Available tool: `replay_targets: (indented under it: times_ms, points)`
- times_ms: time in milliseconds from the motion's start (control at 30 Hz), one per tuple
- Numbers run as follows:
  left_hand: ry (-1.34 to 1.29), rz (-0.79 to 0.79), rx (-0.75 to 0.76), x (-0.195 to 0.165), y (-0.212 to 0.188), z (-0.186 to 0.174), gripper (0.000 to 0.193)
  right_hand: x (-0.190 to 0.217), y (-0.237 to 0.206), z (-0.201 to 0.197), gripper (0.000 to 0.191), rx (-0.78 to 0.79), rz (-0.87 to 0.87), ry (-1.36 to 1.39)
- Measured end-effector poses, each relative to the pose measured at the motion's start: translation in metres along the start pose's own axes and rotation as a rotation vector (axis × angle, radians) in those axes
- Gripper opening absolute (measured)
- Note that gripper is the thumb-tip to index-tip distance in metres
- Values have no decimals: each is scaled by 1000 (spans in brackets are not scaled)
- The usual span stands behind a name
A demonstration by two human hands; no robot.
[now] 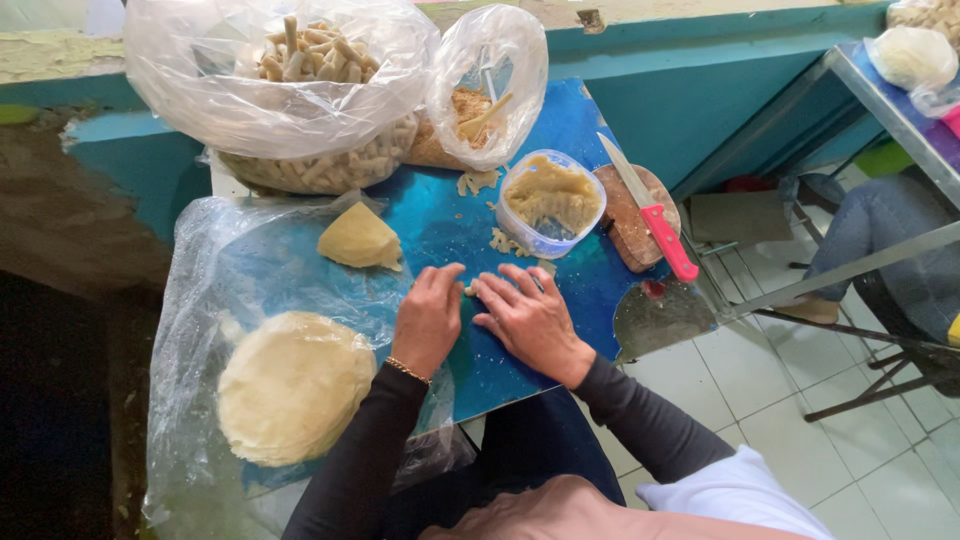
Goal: The person sits at a small table and fills small square dough wrappers with a brown filling, scooping the filling with a spoon from a plastic container onto each wrapper. They then fold and pinch each wrapper closed and set the finished pastry aside, repeating the process.
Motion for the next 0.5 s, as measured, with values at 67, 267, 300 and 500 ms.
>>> replay_targets:
  times_ms: [67, 267, 300, 500]
  points:
    - [14, -69, -71, 3, 2, -13, 25, -7, 11, 9, 43, 14, 17, 45]
    - [212, -100, -123, 7, 4, -38, 23, -37, 64, 27, 19, 109, 162, 340]
    - [220, -82, -115, 7, 5, -38, 25, -43, 82, 22, 19, 56, 148, 399]
    - [280, -24, -77, 12, -3, -38, 30, -68, 239, 16, 21, -188, 89, 161]
Point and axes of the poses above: each hand's wrist, its own y-axis towards the middle knuckle, its own z-axis out of the palm, x = y × z, the point moved 7 cm from there along y, towards the middle knuckle, and after that the axes turned 5 degrees about -x, right-handed, at the moved point
